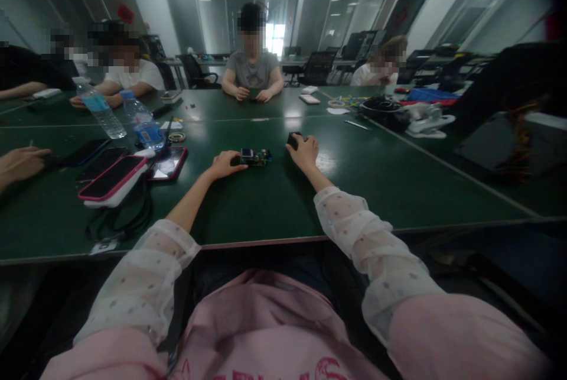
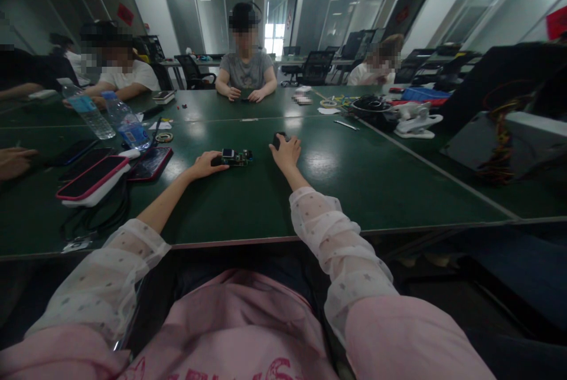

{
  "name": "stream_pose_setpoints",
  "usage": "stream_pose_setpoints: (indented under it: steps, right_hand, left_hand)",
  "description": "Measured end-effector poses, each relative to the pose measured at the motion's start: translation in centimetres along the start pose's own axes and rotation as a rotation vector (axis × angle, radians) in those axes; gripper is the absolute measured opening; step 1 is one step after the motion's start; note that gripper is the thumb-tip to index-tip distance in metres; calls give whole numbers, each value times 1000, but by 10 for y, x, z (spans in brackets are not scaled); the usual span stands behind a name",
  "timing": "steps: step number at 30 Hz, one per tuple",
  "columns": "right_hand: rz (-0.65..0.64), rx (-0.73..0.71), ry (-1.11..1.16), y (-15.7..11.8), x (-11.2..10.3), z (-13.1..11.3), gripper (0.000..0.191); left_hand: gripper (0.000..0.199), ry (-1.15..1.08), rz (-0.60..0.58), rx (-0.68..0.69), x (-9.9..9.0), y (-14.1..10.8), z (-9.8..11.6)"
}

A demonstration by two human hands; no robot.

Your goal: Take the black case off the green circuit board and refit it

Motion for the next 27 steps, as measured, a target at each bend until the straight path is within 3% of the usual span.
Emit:
stream_pose_setpoints:
  steps: [9, 17, 22, 27]
  right_hand:
    - [-22, 31, -12, 1, 1, 5, 60]
    - [34, 102, 23, 8, 0, 9, 51]
    - [-22, 37, 315, 22, 7, 0, 59]
    - [-246, -131, 630, 12, 8, -35, 62]
  left_hand:
    - [62, -4, 1, -4, 0, 1, -1]
    - [61, 18, 13, -7, 1, 1, -1]
    - [62, 8, 5, -8, 1, 1, -3]
    - [65, 4, 11, -5, 2, 2, -5]
Point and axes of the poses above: each hand's wrist, its own y-axis towards the middle knuckle, its own x-axis out of the palm, z = x × y, the point moved 4 cm from there along y, towards the middle knuckle, and after that the axes turned 1 degree about z, right-handed, at the moved point
